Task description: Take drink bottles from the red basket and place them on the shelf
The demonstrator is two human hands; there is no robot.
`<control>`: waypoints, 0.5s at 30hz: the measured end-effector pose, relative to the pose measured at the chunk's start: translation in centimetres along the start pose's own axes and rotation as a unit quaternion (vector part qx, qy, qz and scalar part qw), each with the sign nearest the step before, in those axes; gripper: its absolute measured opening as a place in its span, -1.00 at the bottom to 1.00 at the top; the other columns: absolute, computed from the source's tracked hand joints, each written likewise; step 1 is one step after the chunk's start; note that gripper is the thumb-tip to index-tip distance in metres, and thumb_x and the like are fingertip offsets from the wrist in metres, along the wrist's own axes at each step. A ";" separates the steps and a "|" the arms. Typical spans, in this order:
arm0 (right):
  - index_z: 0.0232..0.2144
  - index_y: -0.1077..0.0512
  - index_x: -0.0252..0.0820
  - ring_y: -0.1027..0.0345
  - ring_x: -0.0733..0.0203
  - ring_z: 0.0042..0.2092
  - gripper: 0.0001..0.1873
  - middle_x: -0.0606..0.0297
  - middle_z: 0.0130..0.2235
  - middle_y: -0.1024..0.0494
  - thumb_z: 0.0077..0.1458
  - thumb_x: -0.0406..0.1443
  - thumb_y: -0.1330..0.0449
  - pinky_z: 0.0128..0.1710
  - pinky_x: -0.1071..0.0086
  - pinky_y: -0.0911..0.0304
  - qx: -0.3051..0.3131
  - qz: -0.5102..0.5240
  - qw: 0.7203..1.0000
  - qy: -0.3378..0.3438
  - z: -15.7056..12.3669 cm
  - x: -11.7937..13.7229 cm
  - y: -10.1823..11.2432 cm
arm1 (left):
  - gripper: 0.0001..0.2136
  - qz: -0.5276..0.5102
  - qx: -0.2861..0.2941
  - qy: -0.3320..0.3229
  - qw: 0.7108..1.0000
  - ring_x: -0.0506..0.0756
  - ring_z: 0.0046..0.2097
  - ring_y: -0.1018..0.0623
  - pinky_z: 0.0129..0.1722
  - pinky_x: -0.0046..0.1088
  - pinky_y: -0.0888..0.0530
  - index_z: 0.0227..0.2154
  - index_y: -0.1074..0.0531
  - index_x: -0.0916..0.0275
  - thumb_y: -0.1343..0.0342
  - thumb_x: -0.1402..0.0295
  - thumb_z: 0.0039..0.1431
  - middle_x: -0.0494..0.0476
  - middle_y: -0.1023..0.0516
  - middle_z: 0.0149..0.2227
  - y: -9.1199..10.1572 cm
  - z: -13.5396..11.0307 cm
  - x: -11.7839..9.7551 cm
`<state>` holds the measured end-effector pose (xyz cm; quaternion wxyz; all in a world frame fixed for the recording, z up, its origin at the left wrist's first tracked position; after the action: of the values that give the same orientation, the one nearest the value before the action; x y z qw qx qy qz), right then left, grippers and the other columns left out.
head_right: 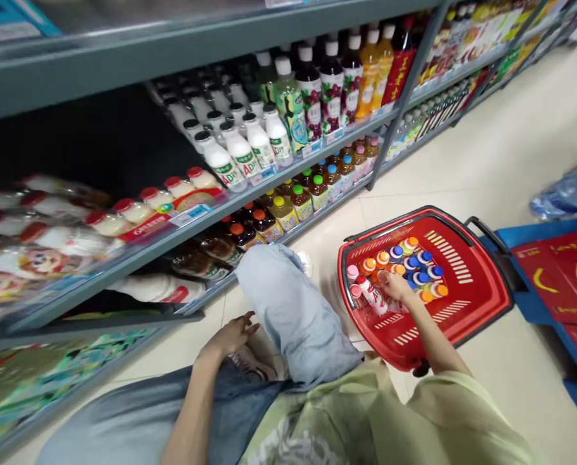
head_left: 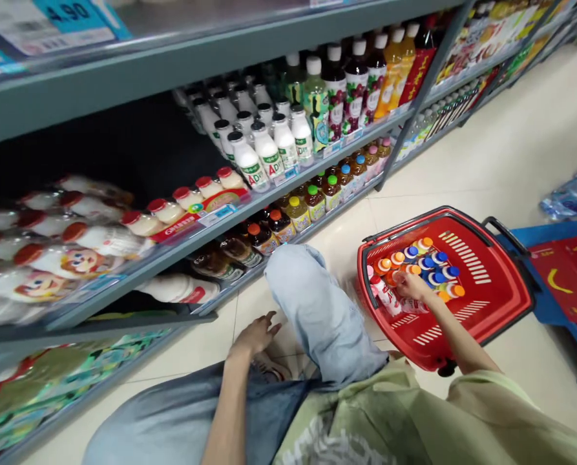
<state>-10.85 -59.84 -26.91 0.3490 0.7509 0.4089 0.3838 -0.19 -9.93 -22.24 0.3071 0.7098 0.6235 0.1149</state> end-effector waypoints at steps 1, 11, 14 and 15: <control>-0.06 -0.49 -0.27 -0.54 0.10 -0.12 -0.73 0.06 -0.15 -0.65 0.25 -0.32 -0.09 -0.15 0.42 -0.24 -0.002 0.005 1.000 0.005 0.3 0.8 -0.1 | -0.45 0.002 0.003 0.000 1.000 0.23 0.25 -0.49 0.18 -0.33 -0.38 0.37 -0.18 0.31 0.18 0.17 0.41 0.32 -0.50 0.23 -0.2 0.2 0.0; 0.24 -0.30 -0.26 -0.53 -0.14 0.06 -0.46 -0.14 0.02 -0.60 0.29 -0.16 -0.11 -0.07 0.24 -0.35 0.006 -0.040 0.999 -0.012 4.6 8.7 -2.3 | -0.45 -0.003 0.007 0.011 1.000 0.19 0.23 -0.51 0.20 -0.35 -0.37 0.36 -0.19 0.32 0.16 0.20 0.40 0.34 -0.50 0.23 -0.8 0.4 0.0; 0.25 -0.31 -0.33 -0.56 -0.24 0.03 -0.47 -0.25 -0.03 -0.61 0.27 -0.29 -0.02 -0.11 0.10 -0.41 0.003 -0.063 0.998 -0.026 4.4 10.5 -2.4 | -0.46 -0.012 -0.006 0.016 1.000 0.17 0.23 -0.51 0.18 -0.38 -0.40 0.35 -0.22 0.28 0.11 0.22 0.37 0.33 -0.49 0.24 -0.9 -0.5 -0.1; 0.23 -0.34 -0.34 -0.57 -0.27 0.00 -0.47 -0.27 -0.05 -0.61 0.26 -0.32 0.04 -0.14 0.06 -0.43 0.000 -0.066 0.998 -0.024 4.2 10.8 -2.4 | -0.46 -0.016 -0.014 0.019 1.000 0.18 0.21 -0.53 0.16 -0.37 -0.42 0.35 -0.24 0.28 0.09 0.22 0.36 0.34 -0.49 0.24 -0.8 -0.8 -0.1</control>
<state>-4.05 -50.16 -27.65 0.3832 0.7312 0.4492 0.3417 -1.34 -9.78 -22.02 0.3070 0.6929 0.6390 0.1316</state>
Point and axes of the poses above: each hand's wrist, its own z-axis towards the middle knuckle, its own y-axis out of the back of the hand, x = y × z, the point moved 7 cm from there along z, towards the middle knuckle
